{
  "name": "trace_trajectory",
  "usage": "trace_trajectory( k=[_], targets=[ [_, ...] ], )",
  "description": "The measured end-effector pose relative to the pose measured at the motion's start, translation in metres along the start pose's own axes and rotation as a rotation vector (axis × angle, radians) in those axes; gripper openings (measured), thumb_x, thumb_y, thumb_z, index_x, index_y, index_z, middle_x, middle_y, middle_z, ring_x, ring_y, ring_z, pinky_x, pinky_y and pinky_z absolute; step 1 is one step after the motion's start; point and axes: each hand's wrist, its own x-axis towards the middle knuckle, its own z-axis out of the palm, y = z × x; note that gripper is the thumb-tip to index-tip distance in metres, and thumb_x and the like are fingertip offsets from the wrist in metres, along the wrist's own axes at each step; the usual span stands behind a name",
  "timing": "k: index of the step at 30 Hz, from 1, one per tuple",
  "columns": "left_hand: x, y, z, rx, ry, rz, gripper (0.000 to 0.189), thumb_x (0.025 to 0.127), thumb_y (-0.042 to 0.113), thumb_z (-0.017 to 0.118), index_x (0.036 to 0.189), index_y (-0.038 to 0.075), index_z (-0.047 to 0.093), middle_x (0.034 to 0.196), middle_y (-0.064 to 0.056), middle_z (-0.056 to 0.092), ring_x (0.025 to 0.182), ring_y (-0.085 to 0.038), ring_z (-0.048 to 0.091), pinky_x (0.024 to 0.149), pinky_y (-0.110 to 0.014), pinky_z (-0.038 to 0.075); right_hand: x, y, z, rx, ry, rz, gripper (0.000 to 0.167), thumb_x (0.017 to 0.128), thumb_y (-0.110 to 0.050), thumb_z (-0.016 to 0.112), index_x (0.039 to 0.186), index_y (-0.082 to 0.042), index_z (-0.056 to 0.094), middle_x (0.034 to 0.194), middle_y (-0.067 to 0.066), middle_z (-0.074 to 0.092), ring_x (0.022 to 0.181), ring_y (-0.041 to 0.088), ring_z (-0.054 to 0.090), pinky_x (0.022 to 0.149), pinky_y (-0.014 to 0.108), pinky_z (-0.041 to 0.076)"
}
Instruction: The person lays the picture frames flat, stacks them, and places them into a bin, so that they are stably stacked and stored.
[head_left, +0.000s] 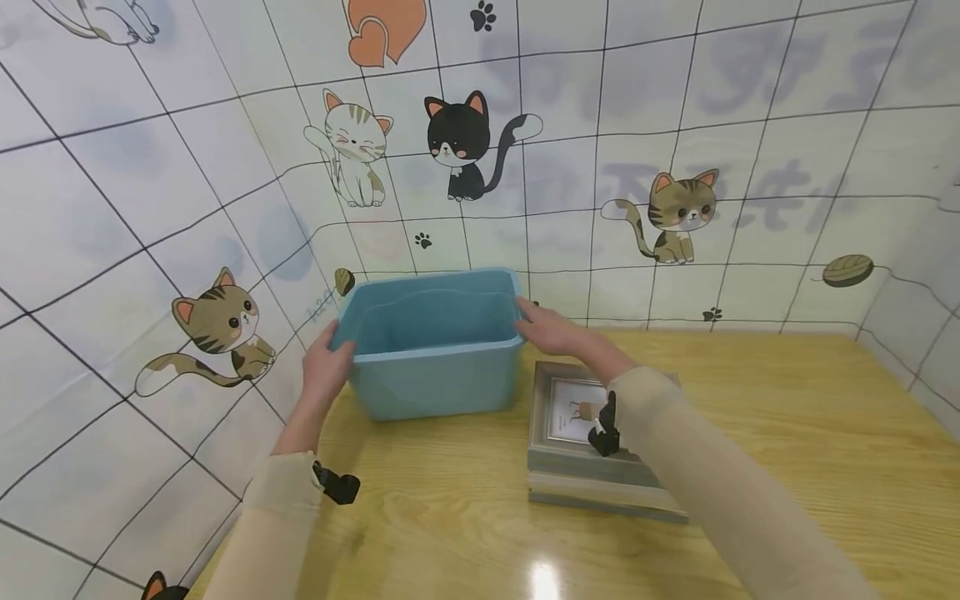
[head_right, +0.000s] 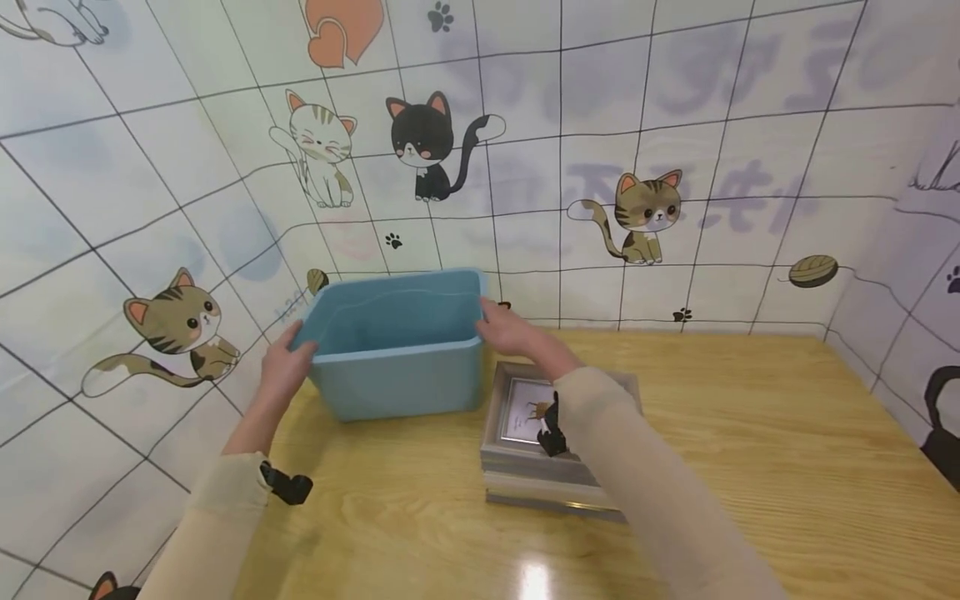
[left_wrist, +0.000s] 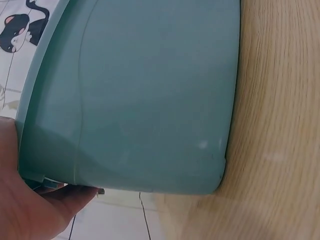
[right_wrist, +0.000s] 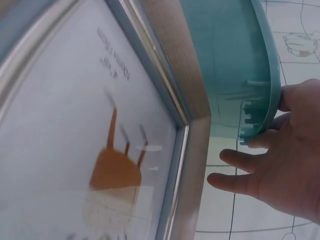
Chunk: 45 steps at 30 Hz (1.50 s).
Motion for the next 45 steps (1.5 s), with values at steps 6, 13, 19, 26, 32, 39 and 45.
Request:
trace_trajectory(
  k=[6,13,19,26,32,39,45],
  targets=[
    [0.003,0.011,0.013,0.034,-0.064,0.04,0.07,0.102,0.027,0.044,0.165,0.013,0.017,0.166,-0.023,0.02,0.15,-0.046,0.022,0.118,-0.06,0.022,-0.009,0.013,-0.01,0.004,0.003,0.0,0.064,0.108,-0.017,0.03,0.16,0.008,0.002,0.166,0.028,0.014,0.152,0.043,0.016,0.121,0.053,0.017],
    [0.011,0.017,0.034,0.029,-0.069,0.073,0.07,0.103,0.029,0.046,0.165,0.012,0.019,0.166,-0.022,0.022,0.15,-0.045,0.023,0.119,-0.057,0.024,-0.017,0.026,-0.019,0.042,0.003,-0.001,0.063,0.109,-0.013,0.03,0.16,0.009,0.0,0.165,0.03,0.013,0.152,0.045,0.013,0.121,0.056,0.016],
    [0.016,0.025,0.05,0.032,-0.091,0.091,0.07,0.103,0.031,0.047,0.165,0.012,0.019,0.166,-0.022,0.021,0.151,-0.044,0.021,0.119,-0.057,0.022,-0.026,0.037,-0.029,0.034,0.013,0.052,0.063,0.11,-0.016,0.028,0.159,0.01,-0.001,0.166,0.03,0.005,0.153,0.045,0.007,0.122,0.055,0.011],
    [0.015,0.04,0.068,0.01,-0.128,0.111,0.07,0.104,0.032,0.047,0.165,0.01,0.019,0.166,-0.023,0.022,0.151,-0.043,0.022,0.119,-0.055,0.023,-0.042,0.046,-0.043,0.045,0.019,0.099,0.063,0.11,-0.017,0.028,0.157,0.014,0.0,0.164,0.034,0.004,0.152,0.047,0.006,0.121,0.056,0.01],
    [0.011,0.052,0.086,0.021,-0.156,0.149,0.071,0.105,0.036,0.048,0.165,0.01,0.02,0.166,-0.022,0.023,0.151,-0.042,0.022,0.119,-0.056,0.024,-0.058,0.059,-0.055,0.05,0.026,0.133,0.064,0.111,-0.02,0.028,0.158,0.013,-0.001,0.164,0.034,0.001,0.151,0.049,0.003,0.121,0.059,0.009],
    [0.001,0.066,0.113,0.013,-0.202,0.215,0.075,0.104,0.042,0.048,0.165,0.008,0.018,0.165,-0.022,0.024,0.151,-0.041,0.023,0.118,-0.056,0.025,-0.08,0.085,-0.071,0.116,0.038,0.194,0.067,0.112,-0.025,0.03,0.16,0.006,-0.006,0.165,0.032,-0.001,0.149,0.053,0.012,0.115,0.065,0.025],
    [-0.006,0.081,0.139,0.007,-0.219,0.252,0.077,0.104,0.044,0.05,0.164,0.007,0.02,0.163,-0.022,0.028,0.149,-0.04,0.027,0.118,-0.056,0.027,-0.105,0.101,-0.083,0.183,0.053,0.217,0.068,0.113,-0.024,0.031,0.16,0.003,-0.009,0.163,0.036,-0.001,0.145,0.057,0.019,0.106,0.068,0.036]
  ],
)
